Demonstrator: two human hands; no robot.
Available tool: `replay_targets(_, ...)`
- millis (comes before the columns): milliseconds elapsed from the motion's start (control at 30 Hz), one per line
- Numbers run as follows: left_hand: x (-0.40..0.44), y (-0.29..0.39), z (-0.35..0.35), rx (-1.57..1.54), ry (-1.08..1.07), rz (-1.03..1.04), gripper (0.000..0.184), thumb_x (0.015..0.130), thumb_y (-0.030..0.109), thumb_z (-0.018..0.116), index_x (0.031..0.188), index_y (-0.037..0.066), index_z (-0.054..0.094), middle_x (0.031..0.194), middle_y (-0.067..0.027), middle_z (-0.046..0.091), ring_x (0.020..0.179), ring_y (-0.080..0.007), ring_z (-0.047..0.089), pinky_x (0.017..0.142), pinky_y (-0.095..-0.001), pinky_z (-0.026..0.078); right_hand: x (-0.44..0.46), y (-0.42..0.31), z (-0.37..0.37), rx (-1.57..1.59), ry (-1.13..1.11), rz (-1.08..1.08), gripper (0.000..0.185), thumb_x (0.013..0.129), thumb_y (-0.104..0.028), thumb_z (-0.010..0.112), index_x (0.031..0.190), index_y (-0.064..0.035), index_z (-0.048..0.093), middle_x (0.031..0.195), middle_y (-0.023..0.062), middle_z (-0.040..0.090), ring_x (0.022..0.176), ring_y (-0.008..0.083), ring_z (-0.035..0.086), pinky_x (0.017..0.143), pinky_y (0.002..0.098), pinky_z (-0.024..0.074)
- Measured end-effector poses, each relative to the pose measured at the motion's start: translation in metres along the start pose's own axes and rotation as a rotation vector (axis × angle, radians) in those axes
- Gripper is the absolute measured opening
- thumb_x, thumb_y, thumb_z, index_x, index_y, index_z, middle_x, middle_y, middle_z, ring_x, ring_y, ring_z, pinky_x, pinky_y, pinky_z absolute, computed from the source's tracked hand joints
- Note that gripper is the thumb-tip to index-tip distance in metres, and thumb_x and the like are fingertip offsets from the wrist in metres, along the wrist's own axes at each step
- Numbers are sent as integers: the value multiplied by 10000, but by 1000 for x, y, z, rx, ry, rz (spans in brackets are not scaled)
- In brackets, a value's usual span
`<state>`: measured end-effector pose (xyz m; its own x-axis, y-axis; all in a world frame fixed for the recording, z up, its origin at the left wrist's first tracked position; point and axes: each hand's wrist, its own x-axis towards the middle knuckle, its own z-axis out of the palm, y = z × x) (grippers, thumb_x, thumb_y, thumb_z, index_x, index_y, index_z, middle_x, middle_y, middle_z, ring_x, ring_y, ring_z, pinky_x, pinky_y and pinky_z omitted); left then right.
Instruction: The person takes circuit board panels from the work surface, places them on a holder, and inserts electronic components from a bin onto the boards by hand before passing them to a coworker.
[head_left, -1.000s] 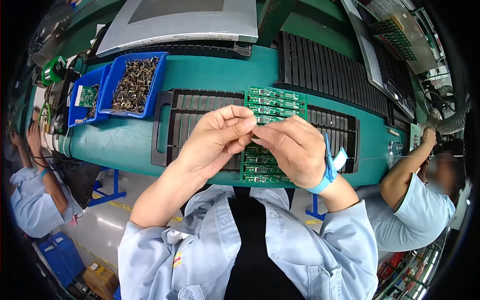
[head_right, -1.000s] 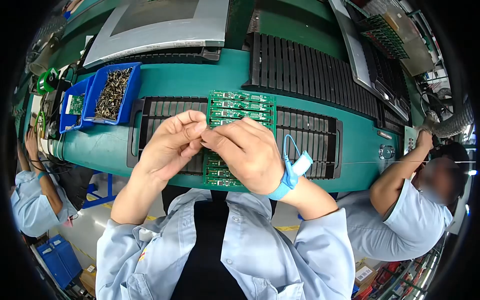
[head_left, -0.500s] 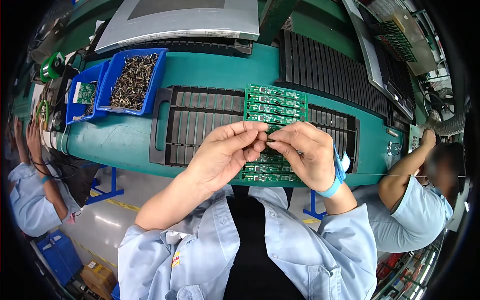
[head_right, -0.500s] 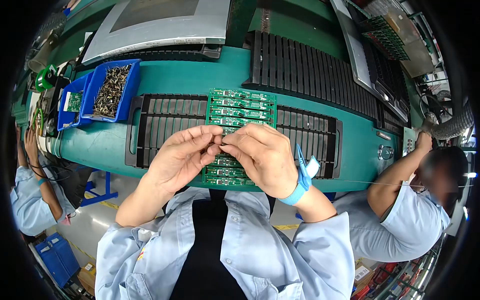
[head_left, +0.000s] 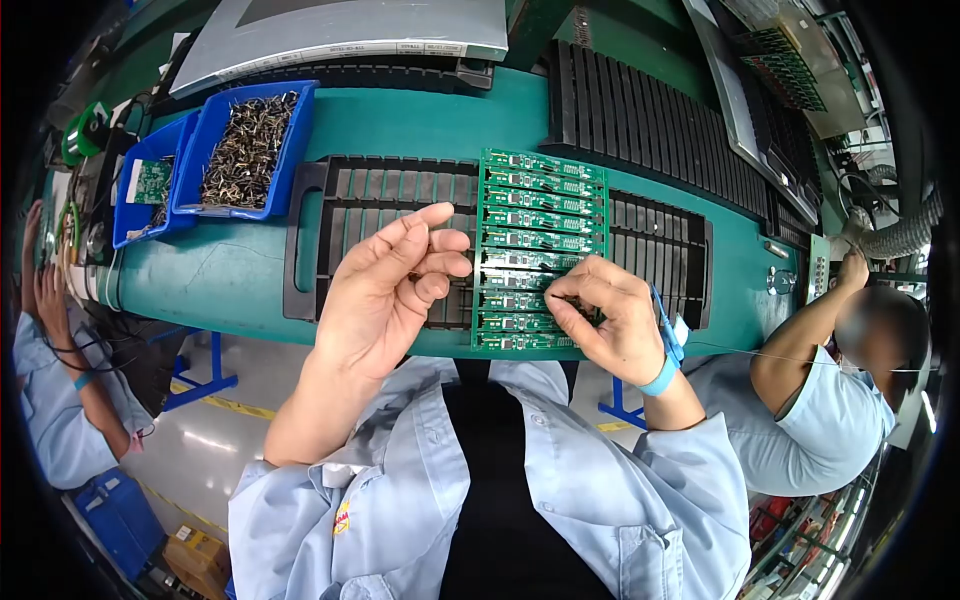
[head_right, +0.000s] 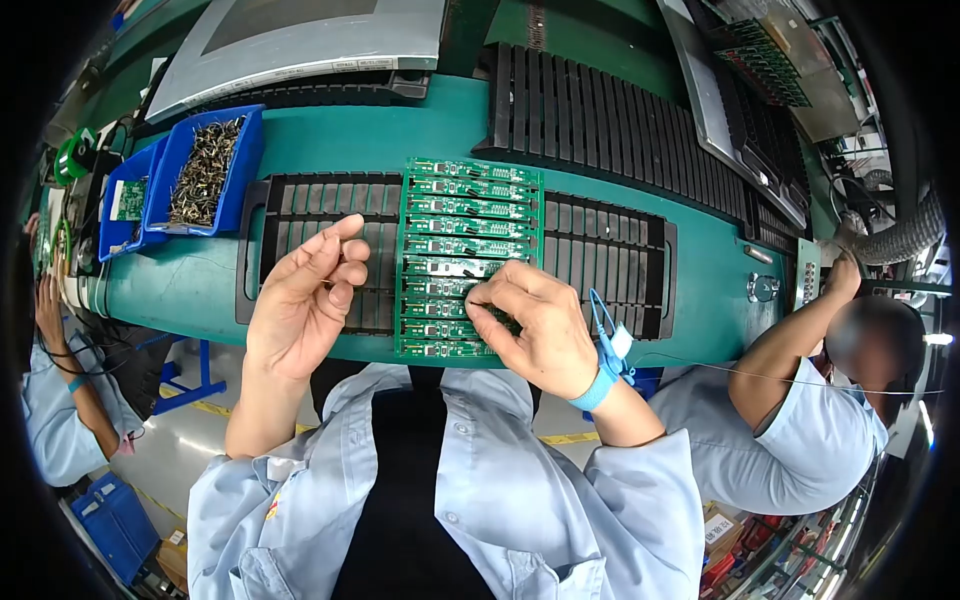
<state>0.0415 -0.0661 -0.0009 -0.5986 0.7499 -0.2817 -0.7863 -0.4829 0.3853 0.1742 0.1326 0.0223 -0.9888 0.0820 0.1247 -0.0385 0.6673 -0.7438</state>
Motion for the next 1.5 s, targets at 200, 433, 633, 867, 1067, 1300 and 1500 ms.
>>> replay_targets(200, 1, 3, -3, 51, -37, 34, 294, 992, 135, 457, 1198, -74, 481, 984, -192, 630, 829, -205, 671, 608, -190, 548, -2, 3, 3, -20, 1, -48, 108, 749, 7, 667, 853, 8, 638, 814, 74, 565, 645, 193, 515, 589, 282, 433)
replay_targets(433, 1, 2, -4, 86, -51, 47, 271, 993, 146, 458, 1164, -61, 497, 985, -195, 630, 819, -204, 674, 599, -192, 551, -2, 3, 4, -83, 7, -76, 120, 744, -2, 676, 856, 0, 634, 803, 67, 556, 654, 201, 517, 604, 289, 438)
replay_targets(633, 2, 4, -11, 127, -105, 10, 267, 991, 160, 468, 1156, -49, 493, 981, -199, 637, 817, -207, 677, 590, -191, 542, -2, 2, 7, -155, 12, -117, 118, 748, -19, 677, 858, -9, 636, 795, 62, 549, 659, 199, 520, 623, 302, 439)
replay_targets(867, -1, 1, 4, 224, -39, 79, 260, 984, 183, 491, 1123, -36, 516, 939, -193, 653, 797, -216, 681, 591, -214, 539, -4, -8, 2, -514, -19, -282, 94, 769, -40, 652, 862, -31, 646, 799, 52, 545, 655, 190, 516, 650, 307, 419)
replay_targets(1067, -4, -2, 14, 305, 73, 173, 226, 970, 170, 522, 1067, -31, 564, 870, -154, 650, 719, -176, 657, 567, -208, 510, -6, -1, 7, -378, 52, -217, 91, 776, -42, 635, 865, -37, 653, 802, 44, 548, 647, 185, 508, 655, 303, 402)
replay_targets(1300, -3, 1, 2, 350, 31, 128, 166, 937, 128, 577, 1001, -22, 608, 773, -81, 602, 600, -95, 549, 501, -165, 415, -7, -2, 6, -385, 66, -217, 67, 779, -41, 651, 846, -32, 656, 803, 37, 556, 643, 178, 500, 646, 295, 399)
replay_targets(1500, -3, 1, 4, 395, 83, 120, 149, 918, 112, 605, 983, -21, 620, 708, -47, 570, 550, -67, 496, 470, -151, 375, -9, 3, 9, -285, 108, -198, 57, 775, -28, 669, 830, -30, 657, 802, 37, 556, 651, 182, 501, 642, 295, 407)
